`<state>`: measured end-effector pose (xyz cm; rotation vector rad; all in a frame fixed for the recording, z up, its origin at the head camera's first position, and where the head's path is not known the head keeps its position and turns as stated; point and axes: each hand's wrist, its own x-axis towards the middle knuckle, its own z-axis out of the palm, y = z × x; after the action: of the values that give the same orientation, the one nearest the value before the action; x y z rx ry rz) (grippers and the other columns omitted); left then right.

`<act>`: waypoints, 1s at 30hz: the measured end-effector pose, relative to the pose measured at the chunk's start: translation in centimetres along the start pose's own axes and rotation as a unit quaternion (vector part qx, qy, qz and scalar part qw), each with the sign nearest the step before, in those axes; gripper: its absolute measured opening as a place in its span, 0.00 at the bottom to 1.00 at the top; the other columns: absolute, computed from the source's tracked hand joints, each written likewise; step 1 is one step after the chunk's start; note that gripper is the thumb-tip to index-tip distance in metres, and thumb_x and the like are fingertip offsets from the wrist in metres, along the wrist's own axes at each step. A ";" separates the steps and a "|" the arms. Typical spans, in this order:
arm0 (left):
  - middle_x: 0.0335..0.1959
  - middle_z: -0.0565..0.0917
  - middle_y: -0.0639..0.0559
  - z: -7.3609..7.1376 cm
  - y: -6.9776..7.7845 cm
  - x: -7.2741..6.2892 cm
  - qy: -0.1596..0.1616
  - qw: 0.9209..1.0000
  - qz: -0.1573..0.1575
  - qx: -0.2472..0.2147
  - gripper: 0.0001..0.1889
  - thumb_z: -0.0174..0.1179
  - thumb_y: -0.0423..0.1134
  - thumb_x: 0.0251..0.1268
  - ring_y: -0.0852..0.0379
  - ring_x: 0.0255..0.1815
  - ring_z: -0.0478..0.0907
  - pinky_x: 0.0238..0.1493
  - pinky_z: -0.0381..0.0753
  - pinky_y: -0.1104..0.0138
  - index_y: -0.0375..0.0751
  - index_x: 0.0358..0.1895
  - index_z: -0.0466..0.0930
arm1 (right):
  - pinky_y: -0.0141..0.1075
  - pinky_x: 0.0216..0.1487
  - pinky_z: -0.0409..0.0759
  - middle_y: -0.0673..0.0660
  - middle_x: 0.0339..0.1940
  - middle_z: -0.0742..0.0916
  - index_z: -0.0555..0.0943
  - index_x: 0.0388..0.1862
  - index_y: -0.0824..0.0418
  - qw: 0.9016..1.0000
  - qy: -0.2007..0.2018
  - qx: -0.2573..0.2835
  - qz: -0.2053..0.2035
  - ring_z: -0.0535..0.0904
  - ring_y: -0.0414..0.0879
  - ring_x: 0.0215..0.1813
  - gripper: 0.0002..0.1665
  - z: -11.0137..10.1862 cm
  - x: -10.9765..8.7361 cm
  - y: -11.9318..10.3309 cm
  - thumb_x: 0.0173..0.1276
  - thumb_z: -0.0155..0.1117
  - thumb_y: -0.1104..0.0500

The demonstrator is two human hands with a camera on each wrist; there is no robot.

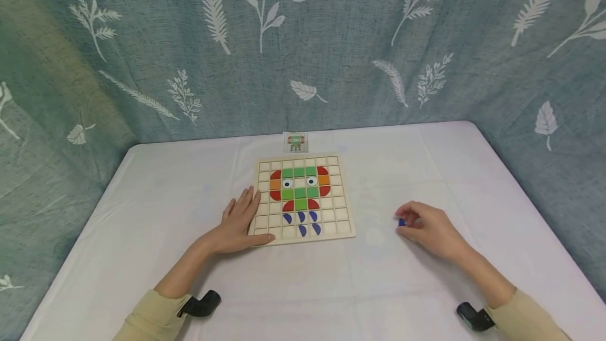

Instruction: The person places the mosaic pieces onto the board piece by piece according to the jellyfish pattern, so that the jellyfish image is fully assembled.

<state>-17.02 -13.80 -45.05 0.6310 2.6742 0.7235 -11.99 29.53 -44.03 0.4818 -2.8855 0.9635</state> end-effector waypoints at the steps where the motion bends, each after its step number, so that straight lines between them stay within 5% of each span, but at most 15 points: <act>1: 0.79 0.33 0.37 0.0 0.0 0.0 0.000 1.000 0.000 0.000 0.59 0.63 0.63 0.57 0.44 0.78 0.27 0.72 0.29 0.46 0.31 0.77 0.37 | 0.31 0.38 0.81 0.47 0.35 0.84 0.82 0.44 0.59 1.000 -0.009 0.014 -0.002 0.78 0.36 0.36 0.16 0.5 0.6 -0.7 0.57 0.75 0.66; 8: 0.79 0.33 0.38 0.1 -0.1 0.1 0.001 1.000 -0.002 0.010 0.59 0.62 0.64 0.57 0.45 0.79 0.27 0.72 0.29 0.46 0.32 0.78 0.37 | 0.32 0.41 0.81 0.48 0.38 0.84 0.81 0.46 0.59 0.985 -0.112 0.110 -0.070 0.77 0.40 0.38 0.16 5.0 5.0 -7.0 0.59 0.74 0.64; 15: 0.79 0.33 0.38 0.0 -0.2 -0.1 0.000 1.000 0.001 0.009 0.58 0.62 0.63 0.59 0.45 0.79 0.27 0.72 0.29 0.46 0.33 0.78 0.36 | 0.31 0.37 0.78 0.47 0.37 0.83 0.81 0.48 0.58 0.966 -0.183 0.111 -0.146 0.75 0.39 0.36 0.16 9.0 8.5 -11.5 0.62 0.72 0.61; 30: 0.79 0.33 0.38 -0.1 -0.2 -0.2 -0.001 1.000 0.003 0.011 0.58 0.62 0.63 0.60 0.45 0.78 0.27 0.72 0.29 0.45 0.33 0.78 0.36 | 0.31 0.39 0.76 0.48 0.38 0.84 0.80 0.49 0.59 0.955 -0.211 0.091 -0.190 0.76 0.42 0.36 0.15 10.5 10.1 -12.9 0.64 0.69 0.63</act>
<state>-16.97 -14.05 -45.07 0.6452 2.6834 0.6944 -17.10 10.79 -43.50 1.3498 -2.8751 1.1784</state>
